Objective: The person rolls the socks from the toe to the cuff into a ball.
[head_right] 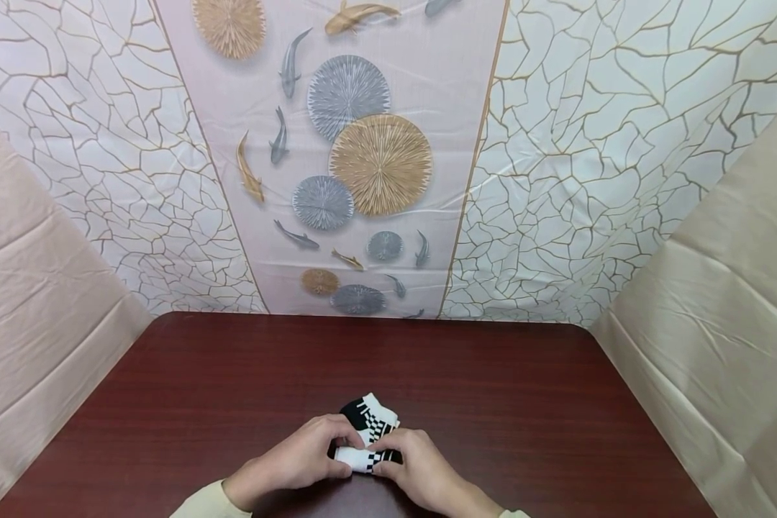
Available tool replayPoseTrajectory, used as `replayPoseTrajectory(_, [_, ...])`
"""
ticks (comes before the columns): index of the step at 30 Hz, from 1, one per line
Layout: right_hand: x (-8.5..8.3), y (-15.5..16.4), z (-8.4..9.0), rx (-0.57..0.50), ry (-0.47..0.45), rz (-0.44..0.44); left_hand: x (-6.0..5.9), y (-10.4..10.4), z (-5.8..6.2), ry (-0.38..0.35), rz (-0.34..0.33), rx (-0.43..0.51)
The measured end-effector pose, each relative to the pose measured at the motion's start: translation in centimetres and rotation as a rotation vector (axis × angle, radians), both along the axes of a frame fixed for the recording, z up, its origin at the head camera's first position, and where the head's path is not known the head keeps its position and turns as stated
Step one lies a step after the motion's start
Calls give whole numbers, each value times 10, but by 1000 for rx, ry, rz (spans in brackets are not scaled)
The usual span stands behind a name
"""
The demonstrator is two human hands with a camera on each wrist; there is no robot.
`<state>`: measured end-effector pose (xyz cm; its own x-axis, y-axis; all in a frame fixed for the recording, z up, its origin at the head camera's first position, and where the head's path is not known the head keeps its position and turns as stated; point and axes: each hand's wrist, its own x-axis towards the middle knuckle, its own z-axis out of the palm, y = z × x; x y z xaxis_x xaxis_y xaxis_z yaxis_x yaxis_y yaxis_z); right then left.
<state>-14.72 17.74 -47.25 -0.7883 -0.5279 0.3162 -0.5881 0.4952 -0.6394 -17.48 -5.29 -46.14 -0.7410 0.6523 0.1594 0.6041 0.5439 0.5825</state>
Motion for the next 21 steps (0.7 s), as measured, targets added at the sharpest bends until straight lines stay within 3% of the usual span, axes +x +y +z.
replayPoseTrajectory(12, [1, 1, 8, 46, -111, -27, 1, 2, 0, -14, 11, -25])
replayPoseTrajectory(17, [4, -1, 9, 81, -97, -37, 0, 3, 0, -56, 19, -4])
replayPoseTrajectory(21, [7, -4, 8, 98, -19, -49, 0, 3, -1, -69, 11, 14])
